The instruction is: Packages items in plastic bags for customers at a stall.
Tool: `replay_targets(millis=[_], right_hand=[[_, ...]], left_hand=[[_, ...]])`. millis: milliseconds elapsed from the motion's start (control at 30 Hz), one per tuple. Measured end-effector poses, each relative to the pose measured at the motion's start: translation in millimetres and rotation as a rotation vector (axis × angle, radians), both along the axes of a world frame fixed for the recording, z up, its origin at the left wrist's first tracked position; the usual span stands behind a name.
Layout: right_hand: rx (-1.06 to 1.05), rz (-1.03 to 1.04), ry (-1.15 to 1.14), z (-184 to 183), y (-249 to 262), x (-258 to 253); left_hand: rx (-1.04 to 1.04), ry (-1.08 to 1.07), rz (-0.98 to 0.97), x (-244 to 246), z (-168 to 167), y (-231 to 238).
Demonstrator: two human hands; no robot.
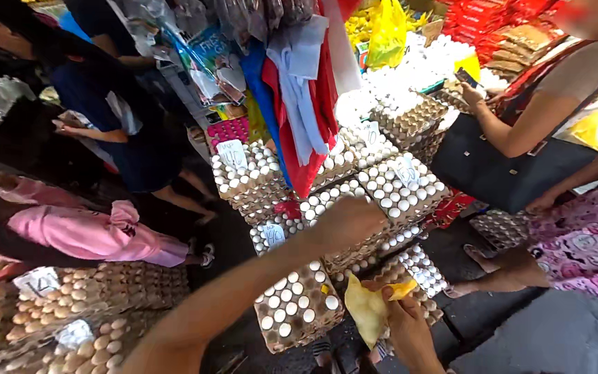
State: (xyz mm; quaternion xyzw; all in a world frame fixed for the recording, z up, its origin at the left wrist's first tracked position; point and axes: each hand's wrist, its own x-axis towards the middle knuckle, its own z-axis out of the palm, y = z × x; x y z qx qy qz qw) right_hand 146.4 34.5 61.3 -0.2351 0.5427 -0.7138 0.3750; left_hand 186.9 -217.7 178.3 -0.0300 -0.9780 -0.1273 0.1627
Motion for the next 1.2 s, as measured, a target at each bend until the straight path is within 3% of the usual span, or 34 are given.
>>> replay_targets(millis=[100, 200, 300, 500, 633, 767, 967, 1200], right_hand=[[-0.002, -0.170, -0.223, 3, 17, 17], [-0.008, -0.243, -0.205, 11, 43, 25], [-0.019, -0.273, -0.158, 17, 70, 24], [0.004, -0.363, -0.208, 20, 107, 4], [-0.009, -0.365, -0.230, 18, 111, -18], [-0.062, -0.284, -0.259, 10, 110, -43], [-0.124, -0.180, -0.249, -10, 112, -83], [-0.111, 0.033, -0.133, -25, 87, -102]], left_hand=[[-0.506, -0.018, 0.166, -35, 25, -71], [-0.774, -0.219, 0.274, -56, 36, -112], [-0.909, -0.383, 0.301, -61, 43, -121], [-0.944, -0.586, 0.390, -59, 63, -97], [-0.985, -0.594, 0.394, -64, 62, -106], [-0.923, -0.501, 0.368, -66, 68, -113], [-0.851, -0.556, 0.444, -88, 86, -100], [-0.774, -0.488, 0.290, -69, 62, -56]])
